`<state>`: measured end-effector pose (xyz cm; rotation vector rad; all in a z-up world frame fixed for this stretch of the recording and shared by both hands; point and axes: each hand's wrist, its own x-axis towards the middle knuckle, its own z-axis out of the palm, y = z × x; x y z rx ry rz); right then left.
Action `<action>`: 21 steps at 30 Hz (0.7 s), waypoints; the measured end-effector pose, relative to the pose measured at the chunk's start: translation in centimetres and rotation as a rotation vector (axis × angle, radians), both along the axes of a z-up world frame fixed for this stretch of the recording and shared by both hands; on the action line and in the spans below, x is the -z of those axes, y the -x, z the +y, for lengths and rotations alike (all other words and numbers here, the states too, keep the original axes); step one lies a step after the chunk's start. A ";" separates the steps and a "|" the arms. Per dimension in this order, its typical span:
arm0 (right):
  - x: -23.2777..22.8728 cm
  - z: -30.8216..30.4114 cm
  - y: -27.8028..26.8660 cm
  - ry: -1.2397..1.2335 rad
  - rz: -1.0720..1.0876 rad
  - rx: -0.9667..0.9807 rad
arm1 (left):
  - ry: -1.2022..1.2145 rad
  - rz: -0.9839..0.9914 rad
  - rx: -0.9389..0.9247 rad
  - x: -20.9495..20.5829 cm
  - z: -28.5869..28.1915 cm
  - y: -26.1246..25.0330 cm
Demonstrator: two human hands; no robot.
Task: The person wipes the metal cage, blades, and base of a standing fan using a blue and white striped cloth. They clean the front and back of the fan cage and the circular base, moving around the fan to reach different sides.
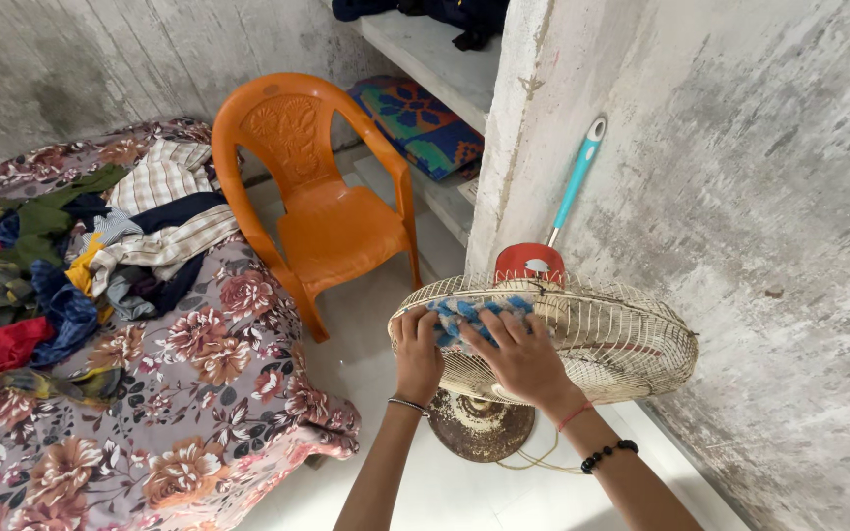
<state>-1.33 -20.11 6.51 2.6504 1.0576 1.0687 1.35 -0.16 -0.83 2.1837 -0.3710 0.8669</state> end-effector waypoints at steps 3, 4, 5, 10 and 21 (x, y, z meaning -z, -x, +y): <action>3.6 -0.6 -0.2 0.019 -0.058 0.000 | -0.039 -0.008 0.027 2.6 0.3 -0.3; 4.8 -0.9 0.1 0.020 -0.068 -0.004 | -0.056 -0.006 0.042 3.7 0.5 -0.1; 5.8 -1.5 0.1 0.064 -0.036 -0.011 | -0.102 0.003 0.065 4.8 0.6 -0.1; 10.1 -2.7 2.0 0.231 0.155 0.008 | -0.405 0.079 0.128 9.1 0.9 1.6; 1.5 4.4 0.2 0.048 -0.096 -0.069 | -0.008 0.063 -0.138 4.0 3.6 0.5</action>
